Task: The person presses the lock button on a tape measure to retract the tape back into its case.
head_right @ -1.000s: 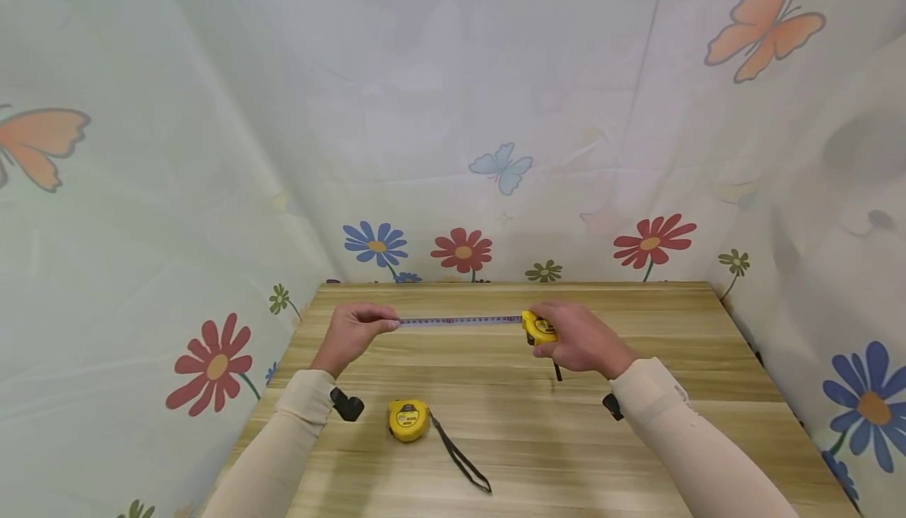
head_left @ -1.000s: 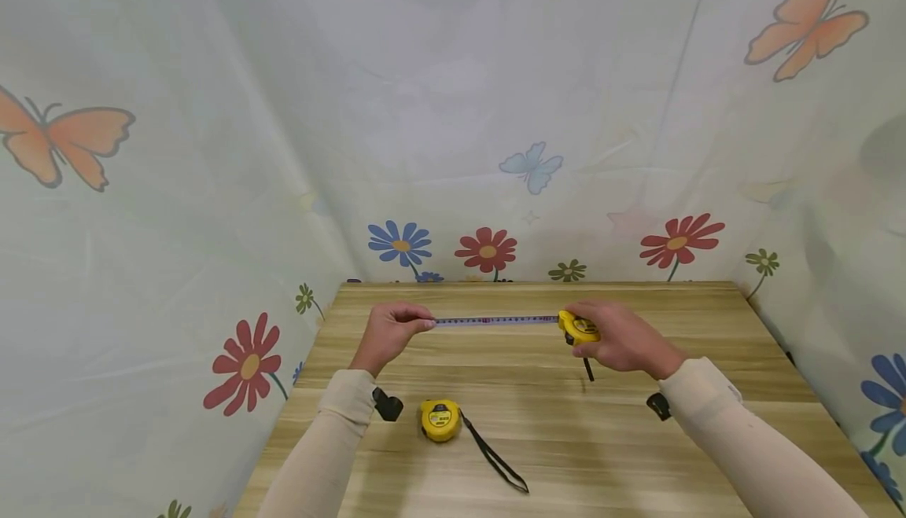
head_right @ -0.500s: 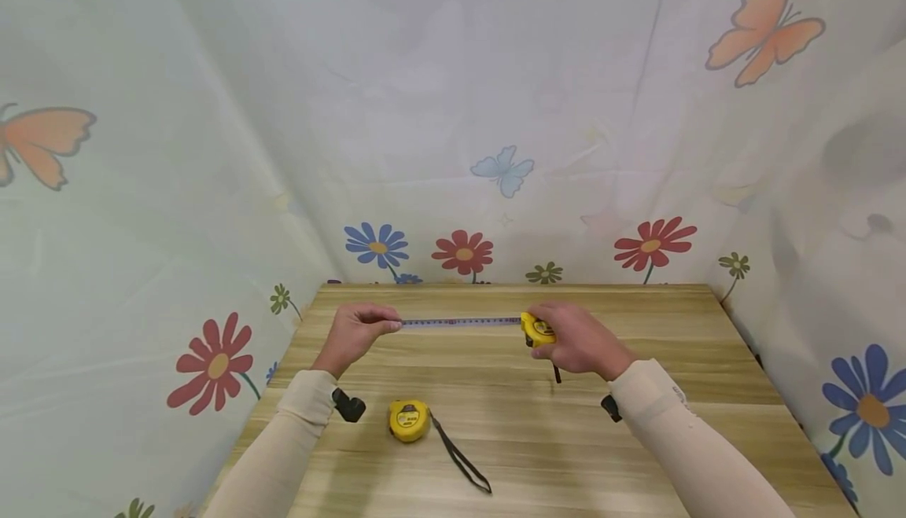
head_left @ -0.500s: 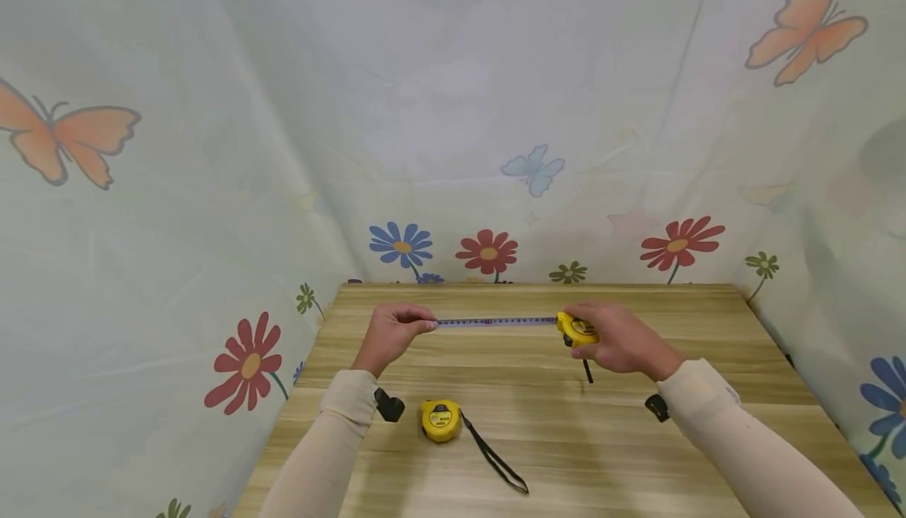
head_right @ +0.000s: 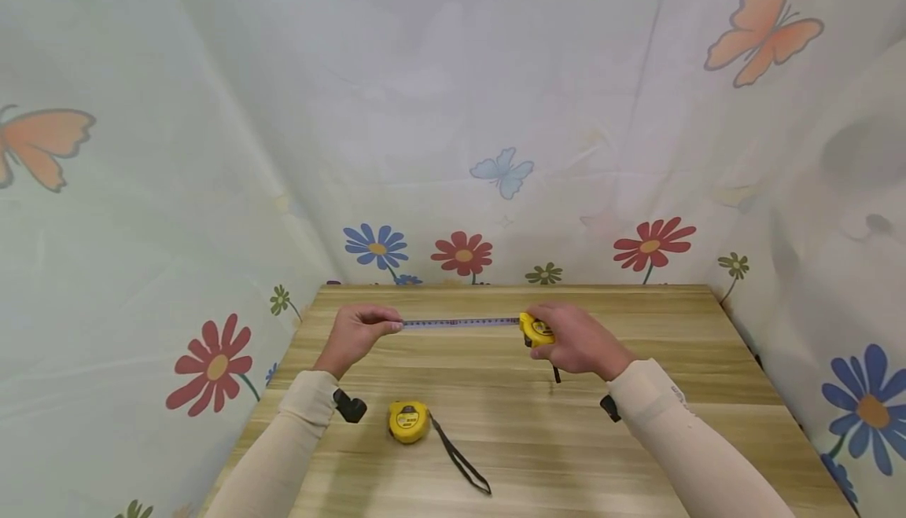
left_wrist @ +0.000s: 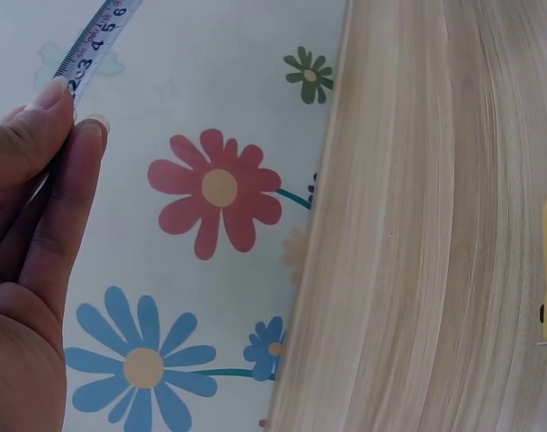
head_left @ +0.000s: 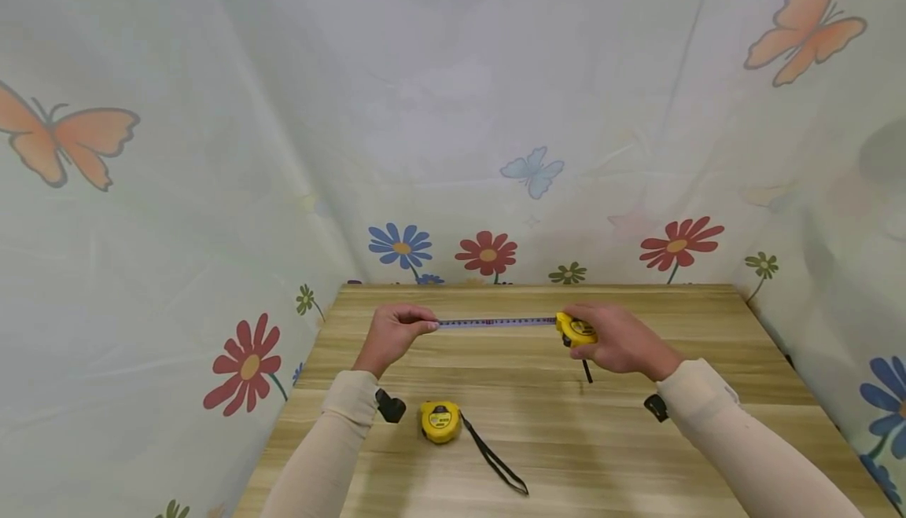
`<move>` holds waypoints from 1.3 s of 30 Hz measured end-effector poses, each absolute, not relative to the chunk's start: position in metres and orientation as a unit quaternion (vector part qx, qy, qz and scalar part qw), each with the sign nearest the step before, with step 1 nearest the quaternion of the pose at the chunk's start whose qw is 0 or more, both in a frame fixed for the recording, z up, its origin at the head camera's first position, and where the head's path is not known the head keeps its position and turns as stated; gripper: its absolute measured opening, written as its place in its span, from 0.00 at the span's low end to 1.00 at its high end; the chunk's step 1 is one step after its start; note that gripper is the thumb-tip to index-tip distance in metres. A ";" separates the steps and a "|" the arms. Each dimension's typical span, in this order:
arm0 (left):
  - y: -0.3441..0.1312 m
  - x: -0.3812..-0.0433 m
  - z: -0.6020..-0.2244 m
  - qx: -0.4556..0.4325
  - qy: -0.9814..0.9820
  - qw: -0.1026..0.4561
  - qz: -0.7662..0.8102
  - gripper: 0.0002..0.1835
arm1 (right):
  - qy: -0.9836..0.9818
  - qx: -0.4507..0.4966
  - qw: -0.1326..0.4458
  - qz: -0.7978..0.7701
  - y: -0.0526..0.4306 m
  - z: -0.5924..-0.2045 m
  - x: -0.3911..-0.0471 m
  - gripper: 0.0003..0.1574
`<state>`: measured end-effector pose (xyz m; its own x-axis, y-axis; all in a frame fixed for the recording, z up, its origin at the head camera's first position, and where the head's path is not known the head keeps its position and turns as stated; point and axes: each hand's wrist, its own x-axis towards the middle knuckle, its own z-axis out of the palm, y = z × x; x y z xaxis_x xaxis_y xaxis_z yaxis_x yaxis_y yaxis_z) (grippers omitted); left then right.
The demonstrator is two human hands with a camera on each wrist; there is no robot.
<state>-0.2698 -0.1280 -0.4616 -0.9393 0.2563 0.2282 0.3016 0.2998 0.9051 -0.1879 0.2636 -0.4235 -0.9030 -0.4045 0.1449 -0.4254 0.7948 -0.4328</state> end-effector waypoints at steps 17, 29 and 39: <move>-0.125 -0.270 -0.461 -0.175 -0.809 0.018 -0.561 0.03 | -0.948 0.220 0.022 0.231 0.264 -0.421 -0.187 0.36; -0.122 -0.271 -0.462 -0.172 -0.806 0.008 -0.566 0.03 | -0.949 0.216 0.012 0.228 0.264 -0.418 -0.188 0.37; -0.121 -0.271 -0.462 -0.174 -0.807 0.012 -0.565 0.02 | -0.948 0.222 0.017 0.227 0.263 -0.417 -0.189 0.35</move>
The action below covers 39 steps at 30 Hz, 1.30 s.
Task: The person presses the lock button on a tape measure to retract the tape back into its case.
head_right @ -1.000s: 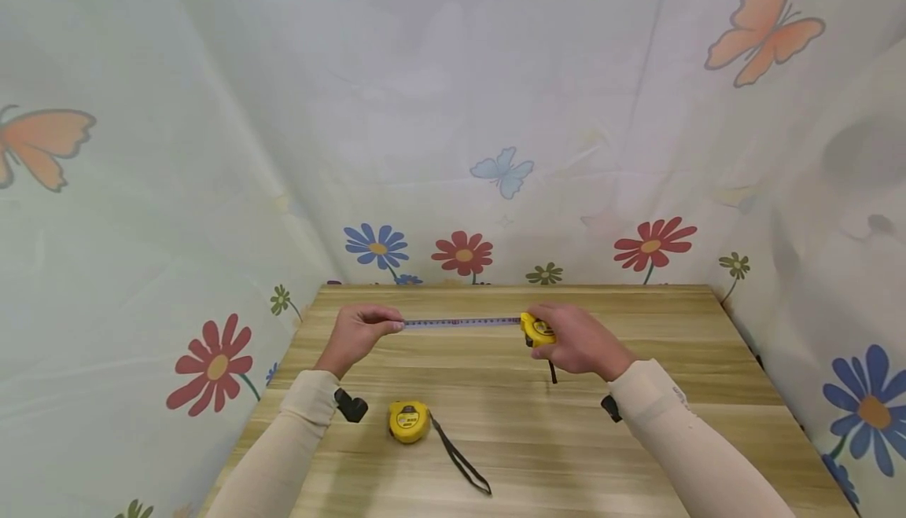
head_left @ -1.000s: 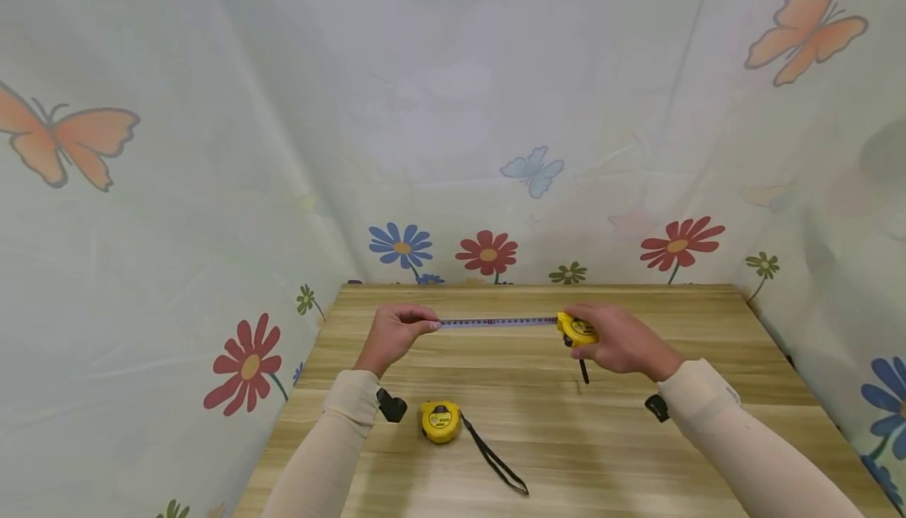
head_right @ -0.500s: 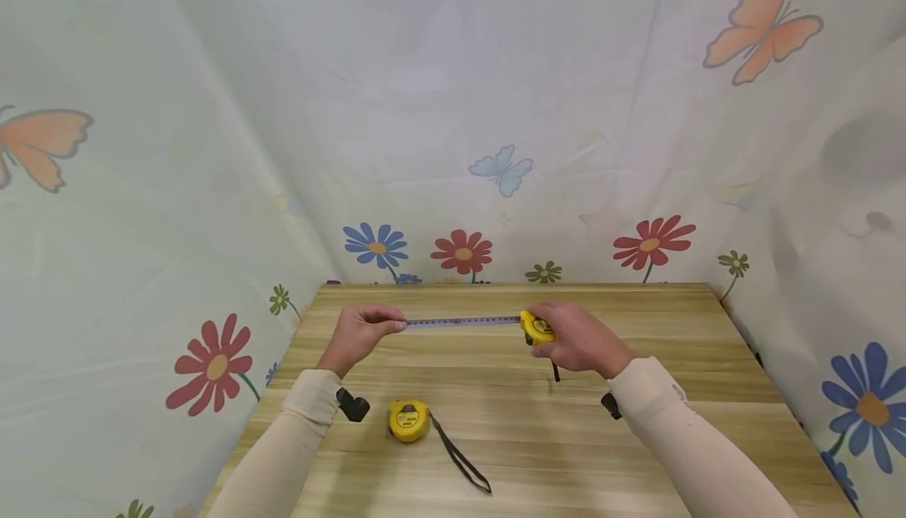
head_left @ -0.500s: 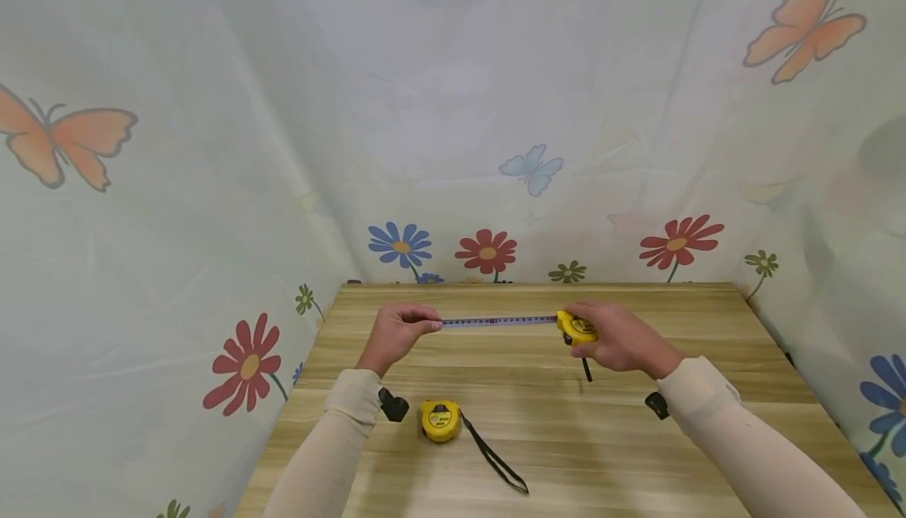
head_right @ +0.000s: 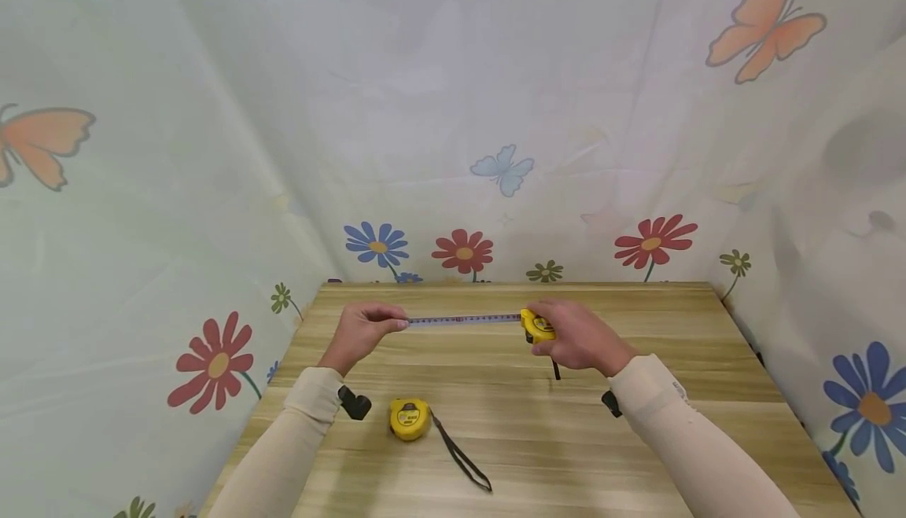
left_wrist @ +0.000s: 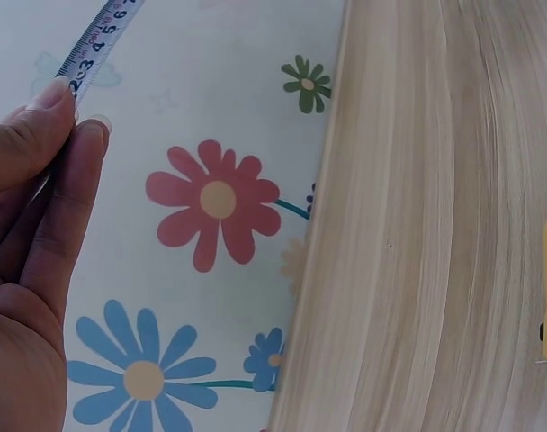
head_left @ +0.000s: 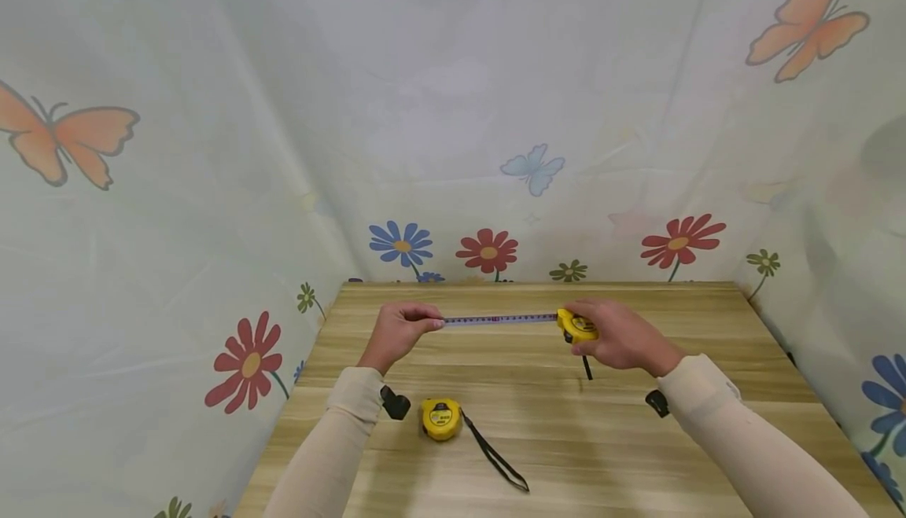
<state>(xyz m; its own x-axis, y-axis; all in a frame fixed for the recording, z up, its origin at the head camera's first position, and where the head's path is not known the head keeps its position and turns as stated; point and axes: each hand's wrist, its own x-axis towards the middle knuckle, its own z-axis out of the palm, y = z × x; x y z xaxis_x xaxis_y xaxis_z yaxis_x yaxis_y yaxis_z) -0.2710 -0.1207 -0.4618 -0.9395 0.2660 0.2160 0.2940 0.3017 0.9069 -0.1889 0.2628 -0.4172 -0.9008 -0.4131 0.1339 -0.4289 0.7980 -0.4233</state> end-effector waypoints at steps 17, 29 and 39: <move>-0.119 -0.274 -0.465 -0.183 -0.808 0.014 -0.560 0.04 | -0.945 0.231 0.017 0.230 0.260 -0.418 -0.192 0.34; -0.117 -0.272 -0.463 -0.186 -0.803 0.013 -0.565 0.04 | -0.947 0.227 0.016 0.229 0.259 -0.418 -0.191 0.34; -0.117 -0.271 -0.464 -0.189 -0.799 0.010 -0.571 0.07 | -0.946 0.225 0.018 0.232 0.259 -0.418 -0.189 0.34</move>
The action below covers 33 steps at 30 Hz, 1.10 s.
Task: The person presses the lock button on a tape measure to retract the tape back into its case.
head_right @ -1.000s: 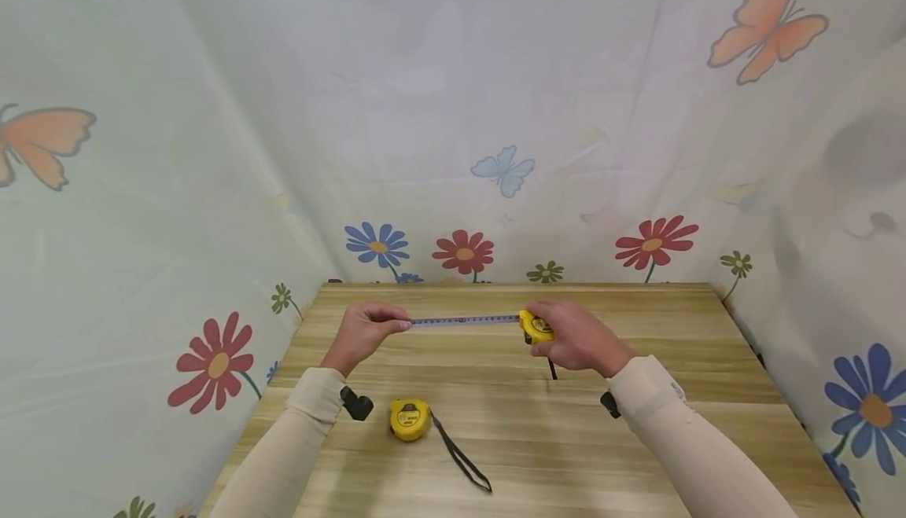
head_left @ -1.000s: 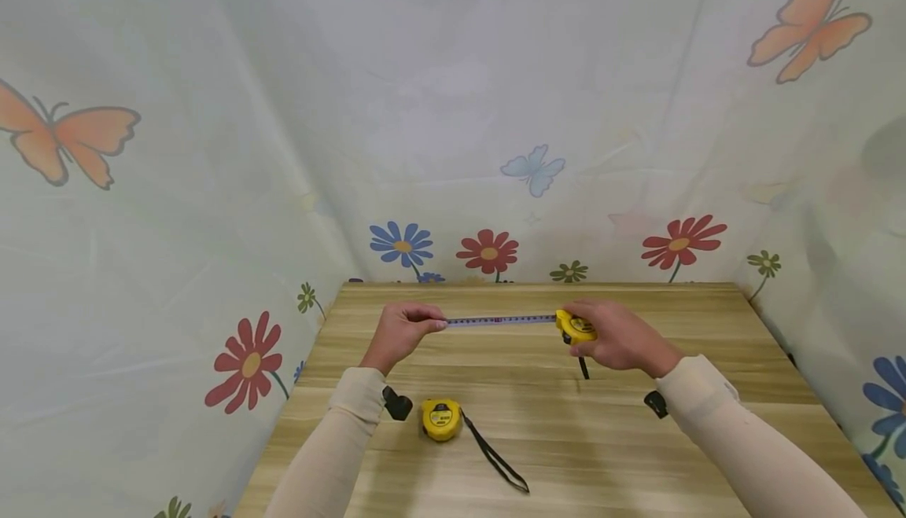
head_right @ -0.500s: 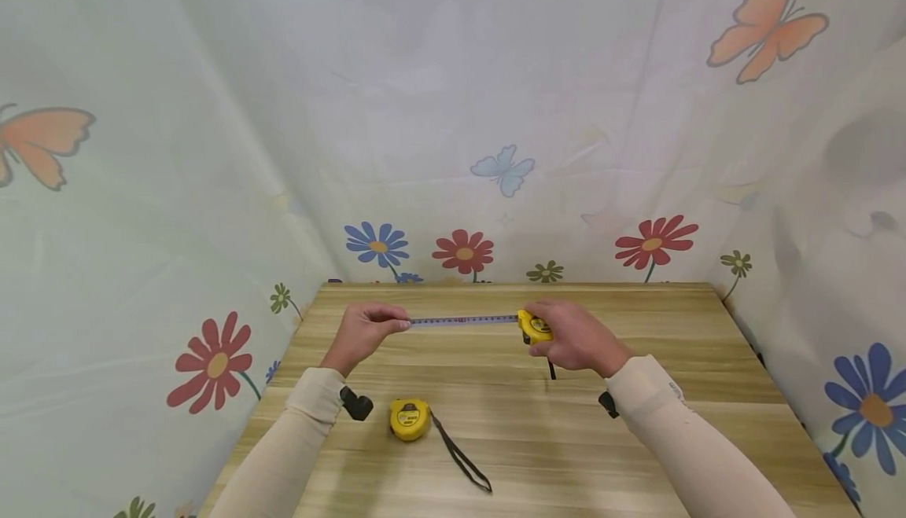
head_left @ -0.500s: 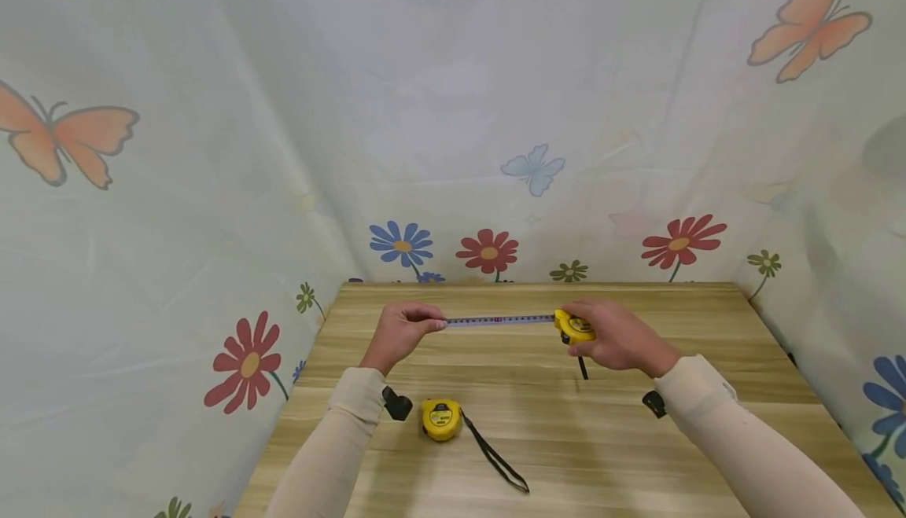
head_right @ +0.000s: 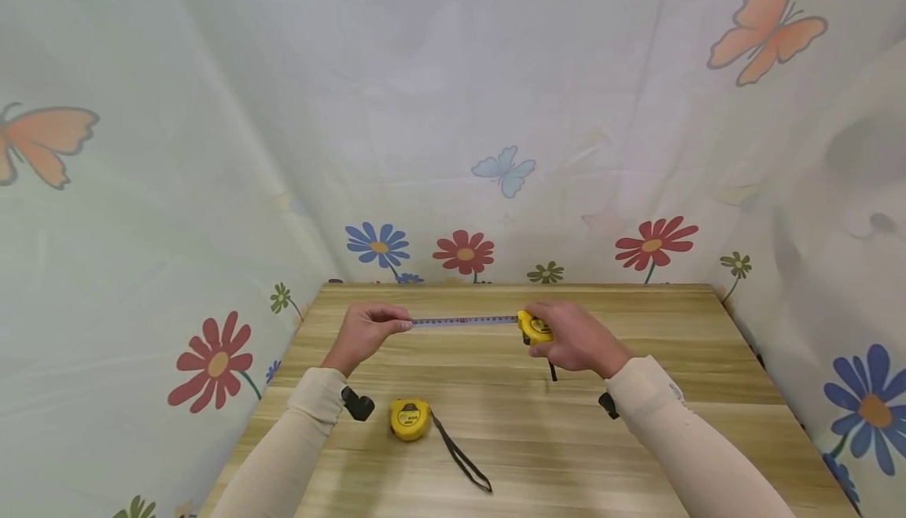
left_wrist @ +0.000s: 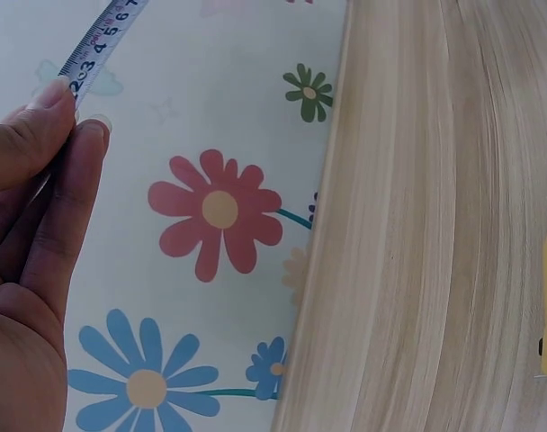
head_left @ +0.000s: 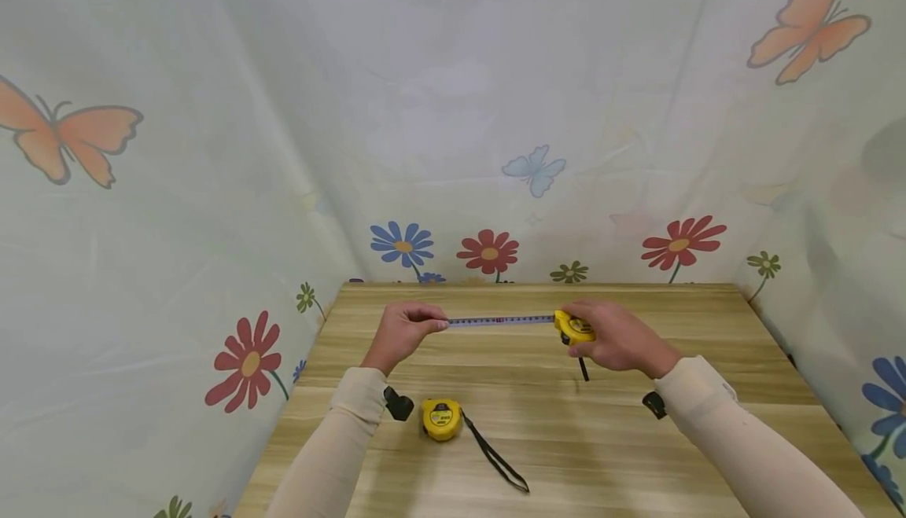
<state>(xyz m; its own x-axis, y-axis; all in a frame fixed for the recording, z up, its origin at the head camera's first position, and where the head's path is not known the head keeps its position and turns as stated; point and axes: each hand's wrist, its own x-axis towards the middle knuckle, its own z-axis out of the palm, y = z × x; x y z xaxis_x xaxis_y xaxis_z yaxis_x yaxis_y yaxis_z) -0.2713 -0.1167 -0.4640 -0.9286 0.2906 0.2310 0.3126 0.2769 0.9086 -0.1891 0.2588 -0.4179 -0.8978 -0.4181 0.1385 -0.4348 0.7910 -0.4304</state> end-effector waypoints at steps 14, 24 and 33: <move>-0.116 -0.268 -0.462 -0.190 -0.800 0.006 -0.569 0.02 | -0.945 0.226 0.018 0.235 0.255 -0.420 -0.189 0.34; -0.115 -0.268 -0.463 -0.192 -0.804 0.008 -0.563 0.03 | -0.945 0.230 0.021 0.230 0.254 -0.420 -0.190 0.35; -0.116 -0.269 -0.464 -0.202 -0.802 0.015 -0.562 0.07 | -0.943 0.238 0.019 0.233 0.253 -0.418 -0.191 0.31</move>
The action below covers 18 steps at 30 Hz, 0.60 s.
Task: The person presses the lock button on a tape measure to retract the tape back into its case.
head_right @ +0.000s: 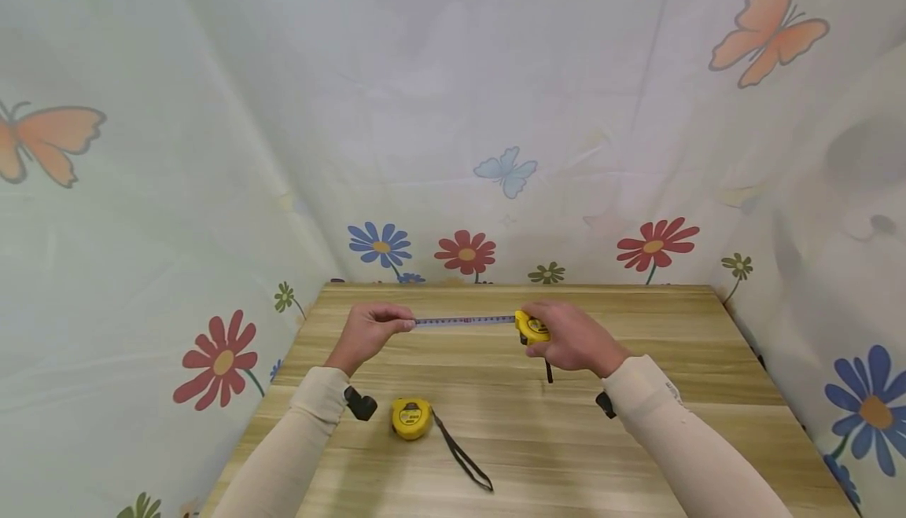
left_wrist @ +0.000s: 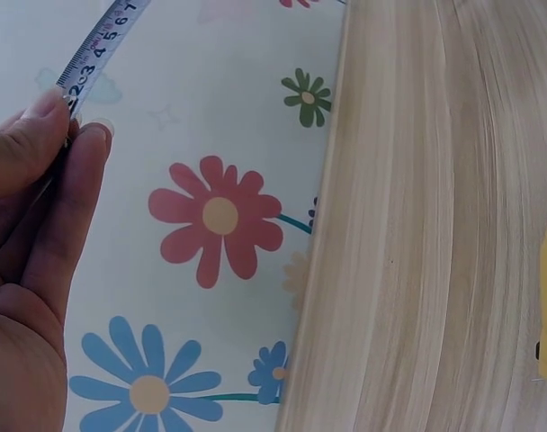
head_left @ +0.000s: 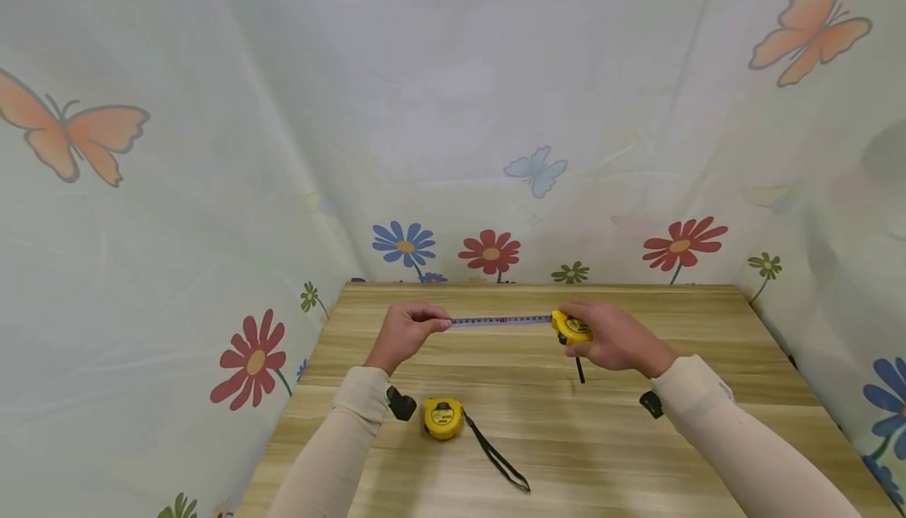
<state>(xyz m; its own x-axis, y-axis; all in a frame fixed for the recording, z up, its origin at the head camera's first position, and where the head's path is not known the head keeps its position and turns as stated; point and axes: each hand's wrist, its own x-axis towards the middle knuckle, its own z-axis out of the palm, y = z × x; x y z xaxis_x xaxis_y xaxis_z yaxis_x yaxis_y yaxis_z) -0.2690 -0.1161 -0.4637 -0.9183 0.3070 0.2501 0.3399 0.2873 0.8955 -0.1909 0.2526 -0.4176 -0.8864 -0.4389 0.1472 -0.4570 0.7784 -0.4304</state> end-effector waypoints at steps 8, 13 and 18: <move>-0.116 -0.270 -0.463 -0.211 -0.803 0.015 -0.558 0.07 | -0.940 0.248 0.030 0.231 0.250 -0.418 -0.192 0.29; -0.114 -0.271 -0.463 -0.223 -0.803 0.015 -0.553 0.07 | -0.941 0.243 0.024 0.236 0.249 -0.419 -0.191 0.30; -0.114 -0.270 -0.464 -0.229 -0.800 0.020 -0.554 0.06 | -0.940 0.243 0.021 0.240 0.249 -0.419 -0.191 0.29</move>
